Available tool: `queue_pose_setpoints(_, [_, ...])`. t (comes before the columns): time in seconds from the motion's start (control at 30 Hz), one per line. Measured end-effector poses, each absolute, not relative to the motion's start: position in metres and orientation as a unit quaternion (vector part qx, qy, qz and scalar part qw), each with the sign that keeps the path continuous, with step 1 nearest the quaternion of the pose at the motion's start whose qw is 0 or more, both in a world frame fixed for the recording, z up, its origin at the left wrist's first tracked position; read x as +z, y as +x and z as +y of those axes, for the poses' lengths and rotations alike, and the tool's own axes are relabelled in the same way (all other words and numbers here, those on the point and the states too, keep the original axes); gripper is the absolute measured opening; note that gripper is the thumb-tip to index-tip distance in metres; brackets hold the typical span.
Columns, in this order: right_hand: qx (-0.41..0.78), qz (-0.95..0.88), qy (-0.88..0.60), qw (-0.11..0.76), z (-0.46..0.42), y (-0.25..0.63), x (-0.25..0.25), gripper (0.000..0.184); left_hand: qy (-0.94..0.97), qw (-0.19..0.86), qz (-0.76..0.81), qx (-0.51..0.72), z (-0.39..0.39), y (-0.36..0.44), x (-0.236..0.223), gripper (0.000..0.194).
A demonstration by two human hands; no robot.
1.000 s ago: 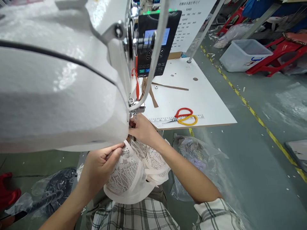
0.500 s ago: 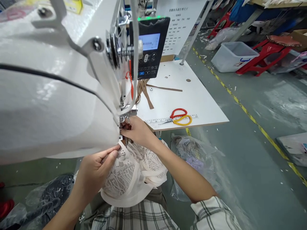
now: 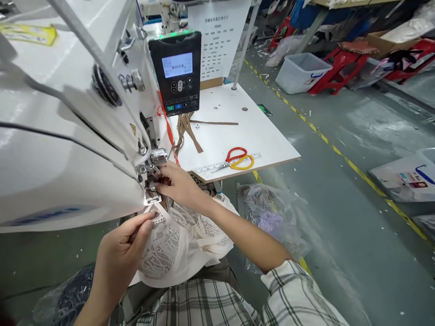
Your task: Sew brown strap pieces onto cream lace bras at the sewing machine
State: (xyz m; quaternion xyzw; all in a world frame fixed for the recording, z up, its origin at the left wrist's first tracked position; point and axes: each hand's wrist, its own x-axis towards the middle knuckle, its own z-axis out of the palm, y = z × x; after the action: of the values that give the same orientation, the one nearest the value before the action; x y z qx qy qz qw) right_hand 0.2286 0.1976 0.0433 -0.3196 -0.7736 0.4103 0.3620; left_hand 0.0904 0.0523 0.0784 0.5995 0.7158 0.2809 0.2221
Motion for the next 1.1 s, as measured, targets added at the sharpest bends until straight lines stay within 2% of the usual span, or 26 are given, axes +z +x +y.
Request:
queue_pose_setpoints(0.17, [0.456,-0.745,-0.307,0.376,0.195,0.226,0.044,0.005,0.607,0.208,0.711,0.288,0.049,0.088,0.076,0.024])
queue_pose_setpoints(0.5, [0.454,-0.742,-0.308,0.386,0.196,0.224,0.039,0.004,0.612,0.191,0.715,0.279,0.044,0.085,0.073,0.026])
queue_pose_setpoints(1.1, [0.430,-0.745,-0.315,0.401,0.197,0.220,0.033,0.003,0.577,0.161,0.728,0.334,0.040,0.086,0.070,0.022])
